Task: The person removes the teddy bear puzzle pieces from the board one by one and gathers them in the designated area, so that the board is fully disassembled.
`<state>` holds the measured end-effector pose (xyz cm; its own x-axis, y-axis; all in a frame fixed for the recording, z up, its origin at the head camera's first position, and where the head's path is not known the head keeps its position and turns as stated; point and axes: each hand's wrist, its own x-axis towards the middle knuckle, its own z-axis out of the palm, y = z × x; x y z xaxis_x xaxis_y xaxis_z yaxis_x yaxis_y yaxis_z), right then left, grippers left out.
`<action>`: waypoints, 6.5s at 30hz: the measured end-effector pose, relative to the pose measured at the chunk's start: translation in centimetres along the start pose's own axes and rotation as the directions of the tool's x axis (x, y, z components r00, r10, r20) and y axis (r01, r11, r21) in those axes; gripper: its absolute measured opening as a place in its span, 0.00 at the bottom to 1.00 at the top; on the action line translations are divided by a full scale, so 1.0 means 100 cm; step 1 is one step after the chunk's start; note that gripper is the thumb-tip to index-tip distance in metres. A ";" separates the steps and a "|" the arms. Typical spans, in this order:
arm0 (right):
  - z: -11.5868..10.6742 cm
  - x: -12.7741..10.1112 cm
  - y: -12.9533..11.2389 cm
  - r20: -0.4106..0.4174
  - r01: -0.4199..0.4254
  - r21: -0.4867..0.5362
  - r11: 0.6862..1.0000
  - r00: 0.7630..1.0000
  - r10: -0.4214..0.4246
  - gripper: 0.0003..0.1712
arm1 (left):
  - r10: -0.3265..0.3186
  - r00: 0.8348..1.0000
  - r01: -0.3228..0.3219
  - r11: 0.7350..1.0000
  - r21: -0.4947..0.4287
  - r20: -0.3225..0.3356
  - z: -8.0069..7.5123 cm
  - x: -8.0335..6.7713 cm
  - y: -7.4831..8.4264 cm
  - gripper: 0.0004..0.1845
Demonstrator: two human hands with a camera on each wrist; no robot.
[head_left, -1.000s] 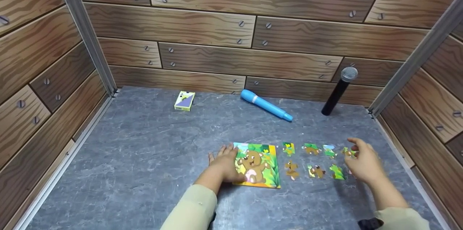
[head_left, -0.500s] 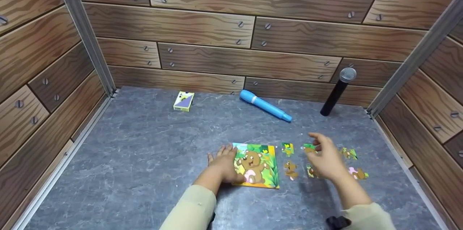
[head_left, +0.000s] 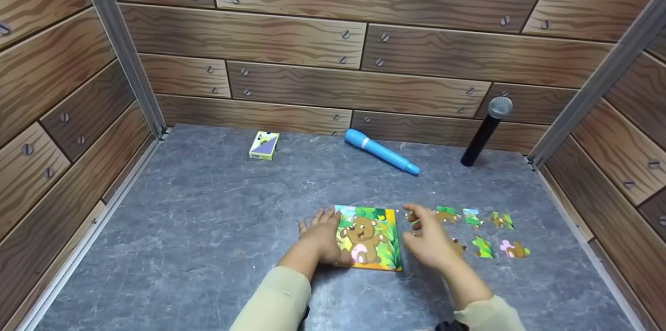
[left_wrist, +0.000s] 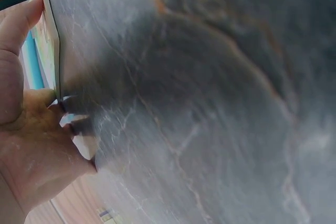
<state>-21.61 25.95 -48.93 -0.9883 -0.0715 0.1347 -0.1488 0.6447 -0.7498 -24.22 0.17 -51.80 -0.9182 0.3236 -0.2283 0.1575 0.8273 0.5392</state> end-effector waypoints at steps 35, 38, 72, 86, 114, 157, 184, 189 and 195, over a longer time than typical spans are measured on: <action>0.078 -0.011 -0.007 0.227 0.154 -0.075 0.985 0.965 -0.133 0.26 | 0.021 1.000 -0.021 1.000 0.016 0.003 -0.003 -0.003 -0.001 0.67; 0.079 -0.011 -0.008 0.229 0.150 -0.085 0.985 0.965 -0.128 0.24 | 0.023 1.000 -0.023 1.000 0.013 0.006 -0.003 -0.003 -0.002 0.67; 0.086 -0.011 -0.020 0.145 0.034 0.026 0.999 0.989 -0.037 0.23 | 0.065 0.998 -0.066 0.998 0.017 0.008 -0.006 -0.008 -0.003 0.68; 0.091 -0.013 -0.020 0.161 0.007 0.208 0.978 0.986 -0.041 0.23 | 0.072 0.997 -0.072 0.997 0.030 0.000 -0.003 -0.006 -0.006 0.68; 0.080 -0.013 -0.021 0.122 0.019 0.200 0.980 0.992 -0.044 0.27 | 0.073 0.997 -0.073 0.997 0.013 0.004 -0.003 -0.004 -0.008 0.68; -0.014 -0.056 0.022 0.002 -0.108 0.090 0.990 0.994 0.109 0.24 | 0.031 0.999 -0.031 0.999 -0.011 0.043 -0.003 -0.002 -0.007 0.69; -0.029 -0.073 0.056 0.058 -0.228 0.045 0.973 0.973 0.225 0.25 | 0.056 0.998 -0.056 0.998 -0.022 0.026 -0.003 -0.004 -0.008 0.69; -0.027 -0.074 0.058 0.061 -0.241 0.026 0.970 0.969 0.239 0.25 | 0.062 0.998 -0.061 0.998 -0.018 0.026 -0.002 -0.004 -0.009 0.69; -0.027 -0.075 0.061 0.073 -0.240 0.011 0.971 0.968 0.238 0.25 | 0.063 0.998 -0.063 0.998 -0.012 0.021 -0.003 -0.003 -0.008 0.69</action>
<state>-15.04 32.47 -52.70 -0.9950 0.0284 -0.0957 0.0920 0.6343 -0.7676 -24.16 -0.76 -51.95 -0.8987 0.3847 -0.2106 0.2107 0.7998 0.5620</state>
